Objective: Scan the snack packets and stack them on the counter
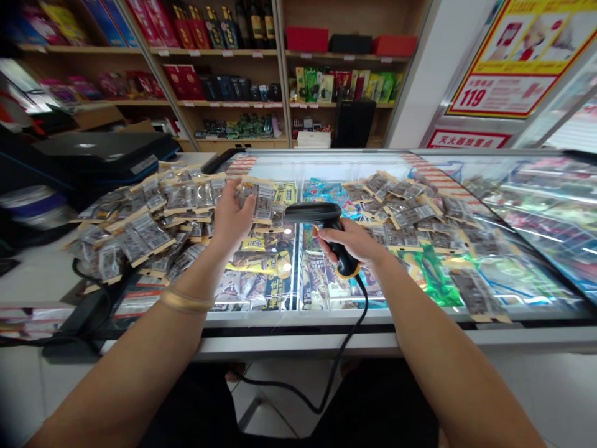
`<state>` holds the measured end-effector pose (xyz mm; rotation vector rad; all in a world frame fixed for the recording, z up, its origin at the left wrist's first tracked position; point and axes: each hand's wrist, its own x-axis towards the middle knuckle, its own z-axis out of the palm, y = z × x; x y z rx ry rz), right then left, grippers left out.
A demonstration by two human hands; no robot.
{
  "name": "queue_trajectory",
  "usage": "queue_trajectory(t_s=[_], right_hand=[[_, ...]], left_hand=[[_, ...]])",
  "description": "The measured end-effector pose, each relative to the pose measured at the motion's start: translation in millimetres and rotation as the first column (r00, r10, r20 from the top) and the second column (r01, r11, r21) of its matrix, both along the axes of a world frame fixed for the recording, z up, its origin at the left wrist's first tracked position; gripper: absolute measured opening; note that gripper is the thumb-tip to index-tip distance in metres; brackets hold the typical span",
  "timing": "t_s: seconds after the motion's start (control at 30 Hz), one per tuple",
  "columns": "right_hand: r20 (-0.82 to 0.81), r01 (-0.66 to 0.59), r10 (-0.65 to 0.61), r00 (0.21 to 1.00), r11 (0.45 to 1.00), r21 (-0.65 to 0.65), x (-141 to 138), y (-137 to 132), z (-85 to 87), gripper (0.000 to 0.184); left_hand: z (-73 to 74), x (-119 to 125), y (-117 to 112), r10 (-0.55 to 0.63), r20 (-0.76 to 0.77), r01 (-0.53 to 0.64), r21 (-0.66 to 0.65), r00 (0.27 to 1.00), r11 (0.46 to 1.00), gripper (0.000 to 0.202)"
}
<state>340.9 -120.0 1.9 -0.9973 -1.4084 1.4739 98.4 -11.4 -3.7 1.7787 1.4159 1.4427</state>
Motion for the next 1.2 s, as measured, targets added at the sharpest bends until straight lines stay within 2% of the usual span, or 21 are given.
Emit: queue_trajectory(t_s=[0.07,0.17,0.27,0.47,0.63,0.8,0.97,1.1,1.2], right_hand=[[-0.024,0.033,-0.033,0.999,0.999,-0.012,0.5,0.0,-1.1,0.034],[-0.078,0.099,-0.100,0.992,0.995,-0.027,-1.4,6.2,-1.4,0.037],[-0.141,0.136,-0.139,0.980,0.990,-0.033,-11.6,20.5,1.4,0.038],[-0.216,0.118,-0.129,0.968,0.991,-0.065,-53.7,50.2,1.5,0.037],[-0.202,0.064,-0.082,0.976,0.994,-0.094,-75.7,56.7,-11.2,0.036],[-0.211,0.064,-0.085,0.974,0.993,-0.104,-75.3,54.3,-15.5,0.037],[-0.213,0.071,-0.094,0.973,0.991,-0.114,-74.0,51.0,-13.0,0.036],[-0.230,0.097,-0.117,0.966,0.991,-0.095,-69.7,46.7,-6.5,0.036],[-0.237,0.133,-0.145,0.960,0.989,-0.069,-52.6,40.7,3.3,0.037]], left_hand=[[14.0,-9.5,2.2,0.051,-0.066,-0.048,0.050,0.996,0.998,0.053],[33.7,-29.3,9.8,0.131,-0.184,-0.117,0.087,0.974,0.989,0.053],[41.8,-48.6,18.1,0.210,-0.290,-0.187,0.104,0.934,0.977,0.048],[30.1,-66.0,15.2,0.271,-0.475,-0.248,0.113,0.837,0.962,0.038],[25.1,-61.2,0.9,0.290,-0.498,-0.266,0.120,0.817,0.956,0.039],[26.6,-53.5,-8.3,0.252,-0.497,-0.242,0.086,0.830,0.966,0.039],[27.2,-50.9,-12.4,0.262,-0.497,-0.240,0.109,0.827,0.965,0.044],[31.3,-47.7,-15.1,0.344,-0.449,-0.271,0.220,0.825,0.937,0.040],[37.1,-34.6,-19.0,0.349,-0.432,-0.210,0.337,0.832,0.918,0.037]])
